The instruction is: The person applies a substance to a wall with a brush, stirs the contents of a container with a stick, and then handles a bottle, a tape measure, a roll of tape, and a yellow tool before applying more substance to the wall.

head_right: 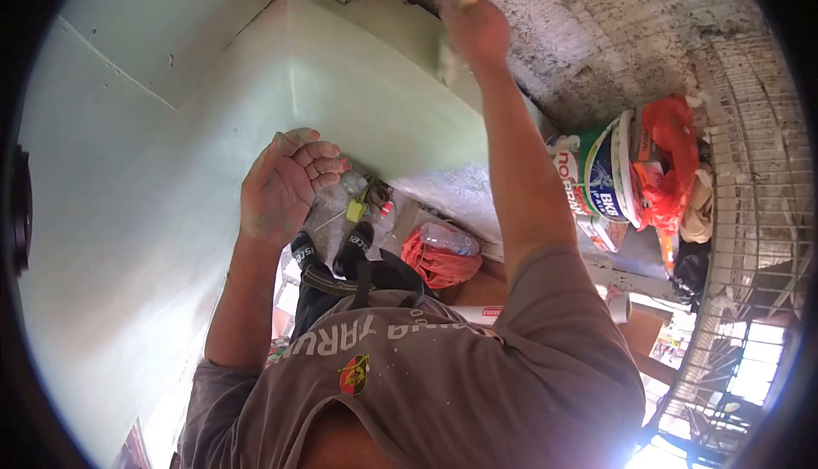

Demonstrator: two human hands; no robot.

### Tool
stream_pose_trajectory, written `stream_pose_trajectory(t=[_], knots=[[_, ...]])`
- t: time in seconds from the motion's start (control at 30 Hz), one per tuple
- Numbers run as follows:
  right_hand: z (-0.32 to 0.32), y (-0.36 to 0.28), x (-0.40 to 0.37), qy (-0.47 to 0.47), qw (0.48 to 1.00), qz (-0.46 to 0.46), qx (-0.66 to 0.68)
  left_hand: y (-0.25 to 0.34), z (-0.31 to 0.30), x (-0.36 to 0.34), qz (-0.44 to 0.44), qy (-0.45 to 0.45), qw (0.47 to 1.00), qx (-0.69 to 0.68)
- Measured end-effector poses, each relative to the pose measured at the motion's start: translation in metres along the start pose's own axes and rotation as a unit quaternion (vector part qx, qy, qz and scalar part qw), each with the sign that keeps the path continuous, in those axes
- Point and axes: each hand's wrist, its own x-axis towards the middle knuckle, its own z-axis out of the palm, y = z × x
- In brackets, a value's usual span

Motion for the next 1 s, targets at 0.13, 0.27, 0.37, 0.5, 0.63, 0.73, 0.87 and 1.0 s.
stream_pose_trajectory(t=[0.13,0.27,0.37,0.5,0.63,0.73,0.87,1.0], knots=[[0.026,-0.031,0.052,-0.053,0.966,0.022,0.251,-0.003,0.002,-0.006,0.006,0.000,1.000,0.002],[0.035,0.020,0.073,-0.068,0.977,-0.017,0.203,-0.005,0.001,-0.007,0.004,0.007,1.000,0.001],[-0.006,0.017,0.064,-0.074,0.993,-0.066,0.065,-0.005,0.002,-0.010,0.009,0.000,1.000,0.007],[-0.005,-0.013,0.048,-0.091,0.959,-0.043,0.266,-0.009,0.008,-0.001,-0.022,-0.004,1.000,0.012],[0.014,0.016,0.042,-0.115,0.958,0.023,0.260,-0.016,0.009,0.011,-0.031,-0.030,0.999,0.024],[-0.020,0.048,-0.005,-0.037,0.980,0.089,0.175,-0.016,0.009,0.019,-0.049,-0.019,0.998,0.038],[-0.053,0.139,-0.042,-0.021,0.969,0.085,0.231,-0.016,0.004,0.025,-0.074,0.002,0.996,0.044],[-0.083,0.128,-0.070,0.022,0.997,0.021,-0.076,-0.010,-0.009,0.017,-0.056,0.017,0.998,0.036]])
